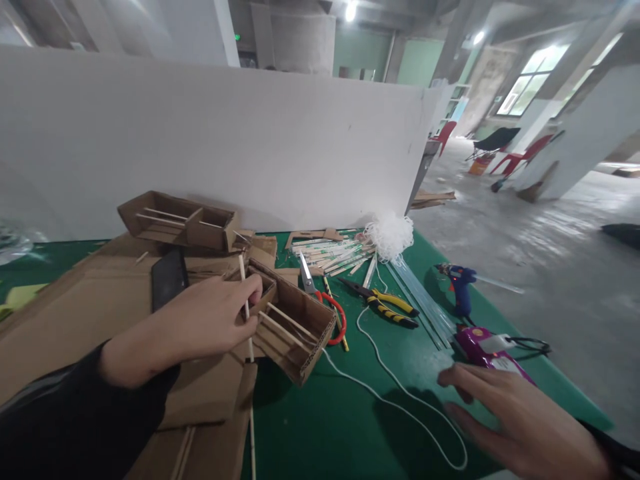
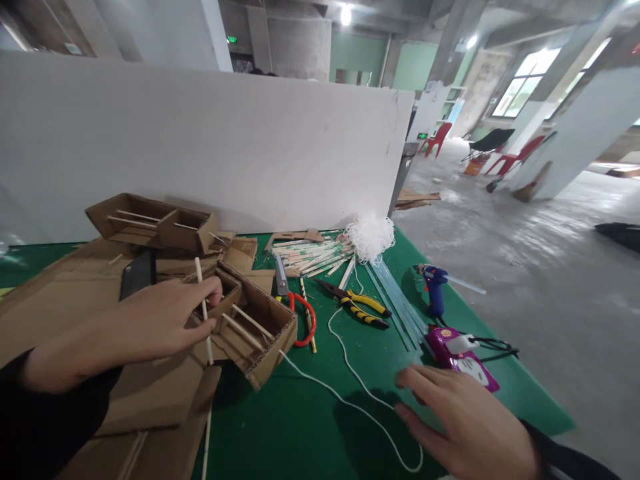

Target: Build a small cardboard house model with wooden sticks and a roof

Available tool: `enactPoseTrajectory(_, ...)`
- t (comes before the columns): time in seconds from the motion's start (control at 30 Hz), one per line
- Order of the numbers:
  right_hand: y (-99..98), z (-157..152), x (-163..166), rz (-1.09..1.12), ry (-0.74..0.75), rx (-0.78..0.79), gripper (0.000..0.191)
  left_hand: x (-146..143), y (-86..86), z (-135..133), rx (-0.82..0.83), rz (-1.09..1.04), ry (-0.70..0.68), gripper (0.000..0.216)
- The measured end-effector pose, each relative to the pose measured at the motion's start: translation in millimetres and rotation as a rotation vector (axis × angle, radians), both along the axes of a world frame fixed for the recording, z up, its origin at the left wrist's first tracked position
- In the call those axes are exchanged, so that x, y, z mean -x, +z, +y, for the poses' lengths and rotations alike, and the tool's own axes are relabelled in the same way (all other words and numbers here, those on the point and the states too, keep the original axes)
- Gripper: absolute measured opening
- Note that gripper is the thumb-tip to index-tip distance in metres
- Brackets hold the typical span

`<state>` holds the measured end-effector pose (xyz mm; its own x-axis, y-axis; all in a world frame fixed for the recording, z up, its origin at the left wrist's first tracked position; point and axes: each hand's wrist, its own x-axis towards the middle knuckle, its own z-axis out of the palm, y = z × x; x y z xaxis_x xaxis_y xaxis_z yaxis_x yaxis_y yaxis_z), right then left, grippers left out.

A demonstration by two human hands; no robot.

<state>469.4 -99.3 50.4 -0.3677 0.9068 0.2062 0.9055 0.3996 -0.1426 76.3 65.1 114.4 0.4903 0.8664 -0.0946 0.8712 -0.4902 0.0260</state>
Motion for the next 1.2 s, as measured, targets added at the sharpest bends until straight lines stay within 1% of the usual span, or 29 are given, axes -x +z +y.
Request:
enactPoseTrajectory(0.1, 14.4, 26, 43, 0.105, 0.108, -0.044, 0.012, 0, -2.9, 1, 0.029, -0.016, -0.017, 0.017)
enactPoseTrajectory(0.13, 16.6, 33, 59, 0.154, 0.152, -0.068, 0.013, 0, -3.4, 1, 0.035, -0.023, -0.024, 0.016)
enactPoseTrajectory(0.2, 18.3, 47, 90, 0.241, 0.225, -0.121, 0.024, 1, -3.9, 0, 0.051, -0.045, -0.026, 0.015)
enactPoseTrajectory(0.27, 19.3, 58, 115, 0.292, 0.307, -0.131, 0.027, 2, -3.3, 1, 0.065, -0.07, -0.015, 0.017)
enactPoseTrajectory(0.33, 22.5, 69, 131, 0.359, 0.344, -0.145, 0.025, 5, -1.8, 1, 0.066, -0.091, -0.012, 0.017)
enactPoseTrajectory(0.43, 33.9, 86, 141, 0.487, 0.342, -0.168, 0.014, 8, 2.4, 0, 0.024, -0.187, -0.05, 0.019)
enactPoseTrajectory(0.5, 44.3, 97, 146, 0.54, 0.34, -0.133, 0.009, 7, 6.0, -4, -0.003, -0.302, -0.088, 0.024)
enactPoseTrajectory(0.57, 54.1, 107, 152, 0.549, 0.339, -0.052, 0.006, 2, 9.1, -11, -0.027, -0.417, -0.115, 0.025)
enactPoseTrajectory(0.67, 62.5, 119, 168, 0.523, 0.348, 0.088, 0.015, -10, 10.4, -24, -0.099, -0.535, -0.153, 0.023)
enactPoseTrajectory(0.77, 63.7, 124, 181, 0.562, 0.344, 0.195, 0.026, -18, 7.0, -32, -0.151, -0.587, -0.229, 0.027)
enactPoseTrajectory(0.83, 63.4, 123, 182, 0.585, 0.306, 0.253, 0.035, -19, 2.9, -33, -0.16, -0.612, -0.25, 0.032)
enactPoseTrajectory(0.9, 63.4, 121, 175, 0.591, 0.257, 0.306, 0.041, -17, -2.3, -29, -0.193, -0.676, -0.268, 0.046)
enactPoseTrajectory(0.97, 61.8, 121, 159, 0.567, 0.178, 0.308, 0.044, -14, -8.1, -22, -0.305, -0.731, -0.307, 0.064)
enactPoseTrajectory(1.0, 59.7, 122, 149, 0.509, 0.112, 0.273, 0.046, -12, -11.1, -18, -0.383, -0.712, -0.318, 0.071)
enactPoseTrajectory(1.03, 56.4, 123, 137, 0.413, 0.024, 0.205, 0.048, -11, -14.1, -14, -0.46, -0.652, -0.315, 0.073)
enactPoseTrajectory(1.1, 45.9, 127, 115, 0.112, -0.184, 0.044, 0.051, -6, -20.5, -6, -0.544, -0.47, -0.255, 0.07)
enactPoseTrajectory(1.13, 38.8, 129, 105, 0.047, -0.235, 0.022, 0.05, -4, -24.0, -3, -0.545, -0.385, -0.215, 0.069)
enactPoseTrajectory(1.2, 22.7, 131, 91, -0.026, -0.264, 0.044, 0.048, 3, -31.2, 5, -0.492, -0.276, -0.136, 0.07)
